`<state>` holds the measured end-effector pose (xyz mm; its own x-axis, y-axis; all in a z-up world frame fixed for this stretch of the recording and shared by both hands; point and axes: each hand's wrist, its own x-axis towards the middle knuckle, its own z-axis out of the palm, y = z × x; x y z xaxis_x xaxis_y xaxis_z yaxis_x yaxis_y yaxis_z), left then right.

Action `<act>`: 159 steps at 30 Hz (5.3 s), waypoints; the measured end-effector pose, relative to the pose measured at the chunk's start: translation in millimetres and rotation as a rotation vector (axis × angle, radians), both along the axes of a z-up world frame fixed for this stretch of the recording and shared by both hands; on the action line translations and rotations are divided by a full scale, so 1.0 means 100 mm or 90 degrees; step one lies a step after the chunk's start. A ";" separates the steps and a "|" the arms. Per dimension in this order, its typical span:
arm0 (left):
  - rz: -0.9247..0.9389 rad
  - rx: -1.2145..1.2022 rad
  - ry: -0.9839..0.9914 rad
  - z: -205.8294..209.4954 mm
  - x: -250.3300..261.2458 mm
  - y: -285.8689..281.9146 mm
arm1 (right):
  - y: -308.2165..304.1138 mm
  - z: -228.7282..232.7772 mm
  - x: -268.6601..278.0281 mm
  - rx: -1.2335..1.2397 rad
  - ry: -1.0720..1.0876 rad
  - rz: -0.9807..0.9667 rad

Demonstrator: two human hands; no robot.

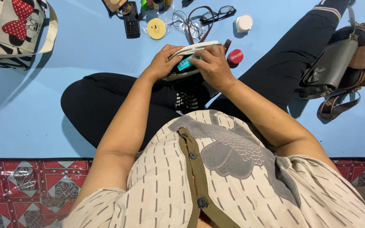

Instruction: The person sits on a blue mat and packs a white shoulder bag with daily essentials. They place a small pouch, a phone, a wallet, a tube of cream, and a small bottle into the bag, then zip it closed and set it aside.

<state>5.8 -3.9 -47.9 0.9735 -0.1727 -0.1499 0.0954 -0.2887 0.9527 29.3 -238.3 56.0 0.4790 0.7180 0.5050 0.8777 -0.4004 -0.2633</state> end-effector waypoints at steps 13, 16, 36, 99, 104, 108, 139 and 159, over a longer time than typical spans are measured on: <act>-0.001 -0.002 0.033 0.05 0.03 0.00 | 0.07 -0.05 0.00 0.032 -0.006 -0.051; -0.013 0.011 -0.044 0.04 -0.01 -0.01 | 0.14 -0.10 -0.03 -0.006 0.001 -0.051; -0.005 -0.016 -0.034 0.25 -0.05 -0.05 | 0.02 -0.24 0.00 0.043 0.147 -0.183; 0.076 0.185 -0.181 0.63 -0.14 -0.33 | -0.68 -0.72 0.54 0.260 0.810 -0.381; 0.067 0.234 -0.171 0.64 -0.16 -0.43 | -0.59 -0.69 0.49 0.202 0.660 -0.347; 0.057 0.272 -0.159 0.67 -0.15 -0.47 | -0.41 -0.64 0.43 0.056 0.287 -0.313; -0.028 0.308 -0.263 0.69 -0.13 -0.46 | -0.82 -0.82 0.59 0.085 0.891 -0.414; 0.018 0.045 -0.022 0.31 -0.04 0.03 | -0.56 -0.55 0.40 0.331 0.431 -0.282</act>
